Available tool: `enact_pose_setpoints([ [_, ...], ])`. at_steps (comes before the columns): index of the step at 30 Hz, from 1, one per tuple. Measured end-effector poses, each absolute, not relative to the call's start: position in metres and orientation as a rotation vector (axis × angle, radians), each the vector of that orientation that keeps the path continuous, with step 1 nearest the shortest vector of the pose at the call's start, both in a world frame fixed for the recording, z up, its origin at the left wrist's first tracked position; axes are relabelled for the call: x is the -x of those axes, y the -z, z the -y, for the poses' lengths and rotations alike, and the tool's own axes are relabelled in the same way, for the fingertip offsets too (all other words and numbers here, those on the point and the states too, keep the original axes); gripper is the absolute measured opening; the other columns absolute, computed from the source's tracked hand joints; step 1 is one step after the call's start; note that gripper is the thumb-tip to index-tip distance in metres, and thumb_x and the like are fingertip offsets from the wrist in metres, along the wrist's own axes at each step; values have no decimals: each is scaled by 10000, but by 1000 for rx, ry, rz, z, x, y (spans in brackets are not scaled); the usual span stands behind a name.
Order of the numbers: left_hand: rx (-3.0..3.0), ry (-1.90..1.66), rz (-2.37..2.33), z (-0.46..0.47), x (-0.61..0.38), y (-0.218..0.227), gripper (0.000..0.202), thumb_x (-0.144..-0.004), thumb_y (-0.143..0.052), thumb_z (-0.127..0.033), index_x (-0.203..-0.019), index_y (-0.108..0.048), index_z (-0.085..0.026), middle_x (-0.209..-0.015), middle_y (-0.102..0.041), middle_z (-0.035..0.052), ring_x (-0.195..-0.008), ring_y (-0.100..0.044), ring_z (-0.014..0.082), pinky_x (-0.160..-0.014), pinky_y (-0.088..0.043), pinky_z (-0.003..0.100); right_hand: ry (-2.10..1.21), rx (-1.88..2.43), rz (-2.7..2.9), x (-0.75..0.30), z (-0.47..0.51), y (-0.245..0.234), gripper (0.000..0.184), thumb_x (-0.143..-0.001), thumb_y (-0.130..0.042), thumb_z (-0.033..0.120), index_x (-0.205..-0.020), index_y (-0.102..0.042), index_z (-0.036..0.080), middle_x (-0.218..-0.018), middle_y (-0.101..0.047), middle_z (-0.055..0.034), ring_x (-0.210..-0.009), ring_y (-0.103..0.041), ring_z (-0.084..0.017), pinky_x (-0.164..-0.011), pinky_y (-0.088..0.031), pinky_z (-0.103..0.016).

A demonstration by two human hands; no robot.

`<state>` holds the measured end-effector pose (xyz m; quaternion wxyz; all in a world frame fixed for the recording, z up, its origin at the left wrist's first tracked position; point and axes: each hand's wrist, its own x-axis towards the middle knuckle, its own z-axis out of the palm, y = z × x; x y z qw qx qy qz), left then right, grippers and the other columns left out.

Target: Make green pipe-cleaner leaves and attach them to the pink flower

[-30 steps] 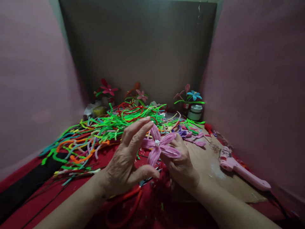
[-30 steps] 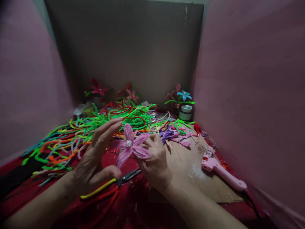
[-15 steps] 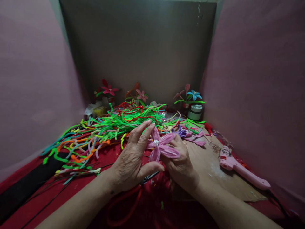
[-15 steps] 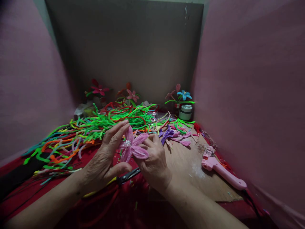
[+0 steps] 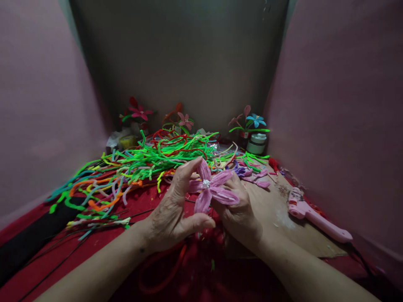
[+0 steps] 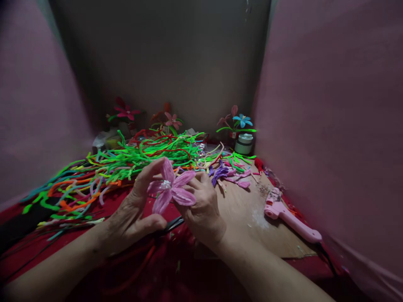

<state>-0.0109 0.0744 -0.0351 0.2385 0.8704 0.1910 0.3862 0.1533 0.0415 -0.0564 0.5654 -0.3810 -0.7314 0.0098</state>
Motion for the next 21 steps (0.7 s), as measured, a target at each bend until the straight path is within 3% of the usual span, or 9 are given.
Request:
enact_pose_setpoints([
  [5, -1959, -1208, -478, -81, 14, 28, 712, -766, -495, -531, -1371, -209, -286, -1381, -313, 81, -1262, -289, 288, -1016, -302, 426, -226, 937, 1548, -152, -45, 59, 96, -790, -547, 224, -736, -625, 206, -802, -620, -35, -818, -513, -185, -775, -408, -355],
  [10, -1730, -1274, -752, -85, 8, 25, 461, -798, -543, -324, -1220, -401, -204, -1169, -508, 85, -1040, -511, 200, -871, -433, 332, -739, 909, 1160, -152, -43, 42, 140, -764, -568, 282, -712, -674, 207, -731, -636, -27, -732, -546, -169, -725, -435, -337],
  [15, -1923, -1131, -756, -75, -5, 31, 310, -792, -555, -298, -1071, -488, -180, -972, -601, 48, -866, -576, 152, -755, -477, 281, -1086, 770, 927, -151, -47, 36, 154, -751, -540, 299, -724, -673, 225, -634, -597, -17, -606, -521, -154, -581, -432, -311],
  [21, -2500, -1178, -887, -72, -17, 46, 314, -785, -568, -321, -1049, -494, -167, -899, -629, 45, -785, -604, 146, -710, -480, 262, -1086, 719, 868, -138, -53, 54, 123, -703, -599, 316, -730, -655, 211, -671, -611, -10, -654, -556, -155, -623, -455, -304],
])
